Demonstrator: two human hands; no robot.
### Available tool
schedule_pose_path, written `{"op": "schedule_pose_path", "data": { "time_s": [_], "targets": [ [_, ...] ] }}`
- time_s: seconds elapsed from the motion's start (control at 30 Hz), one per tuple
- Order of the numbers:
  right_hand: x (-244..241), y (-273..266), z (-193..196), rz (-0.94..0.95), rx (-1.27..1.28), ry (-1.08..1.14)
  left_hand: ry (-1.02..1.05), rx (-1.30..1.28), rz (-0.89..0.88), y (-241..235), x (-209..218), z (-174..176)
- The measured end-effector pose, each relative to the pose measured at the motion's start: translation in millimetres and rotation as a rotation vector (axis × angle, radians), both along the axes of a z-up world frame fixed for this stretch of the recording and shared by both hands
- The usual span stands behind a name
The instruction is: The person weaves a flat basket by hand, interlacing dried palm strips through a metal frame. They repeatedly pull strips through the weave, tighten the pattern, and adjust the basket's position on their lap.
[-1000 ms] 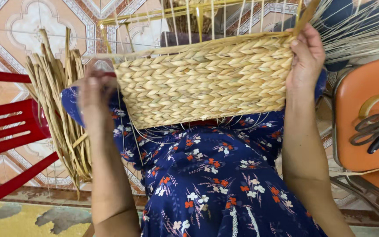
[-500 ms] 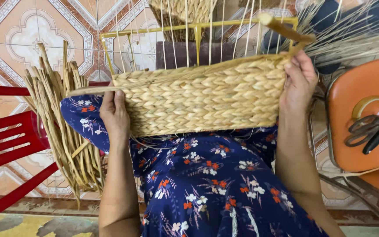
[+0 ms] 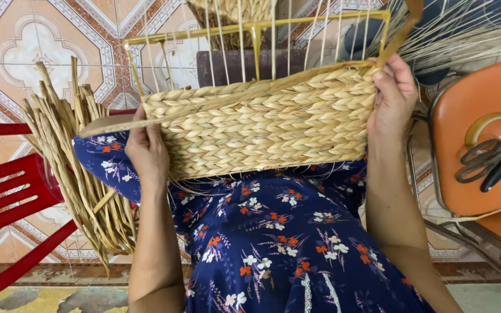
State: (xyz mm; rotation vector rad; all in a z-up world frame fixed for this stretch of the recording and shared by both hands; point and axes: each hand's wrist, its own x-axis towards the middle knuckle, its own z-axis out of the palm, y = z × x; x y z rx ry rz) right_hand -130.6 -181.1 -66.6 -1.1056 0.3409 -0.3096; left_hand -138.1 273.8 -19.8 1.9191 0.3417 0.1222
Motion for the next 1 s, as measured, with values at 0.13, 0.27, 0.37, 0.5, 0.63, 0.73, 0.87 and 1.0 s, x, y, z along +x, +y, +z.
{"op": "schedule_pose_path", "data": {
  "time_s": [0.13, 0.27, 0.37, 0.5, 0.63, 0.73, 0.87, 1.0],
  "targets": [
    [16.1, 7.0, 5.1, 0.054, -0.046, -0.064, -0.219, 1.173, -0.213, -3.4, -13.5, 70.8],
    [23.3, 12.6, 34.3, 0.051, -0.369, 0.041, 0.278, 0.637, -0.456, -16.3, -24.3, 134.9],
    [16.1, 7.5, 73.4, 0.171, -1.193, -0.104, 0.058, 0.115, -0.973, -34.3, -15.3, 153.1],
    [20.9, 1.7, 102.5, 0.304, -1.206, -0.109, -0.082, -0.395, -1.154, -68.0, 4.5, 161.9],
    [40.3, -7.8, 102.6, 0.494, -1.213, -0.049, -0.417, -0.081, -0.969, -133.5, 29.2, 149.7],
    [51.3, -12.0, 92.9, 0.532, -1.13, -0.015, -0.524, 0.099, -0.899, -191.3, 69.1, 117.4],
    [56.4, -12.2, 82.7, 0.508, -1.052, 0.055, -0.46, 0.258, -0.831, -243.6, 108.1, 69.9],
    [56.9, -8.9, 75.6, 0.477, -1.156, 0.046, -0.159, 0.453, -0.941, -276.5, 129.7, 39.8]
  ]
}}
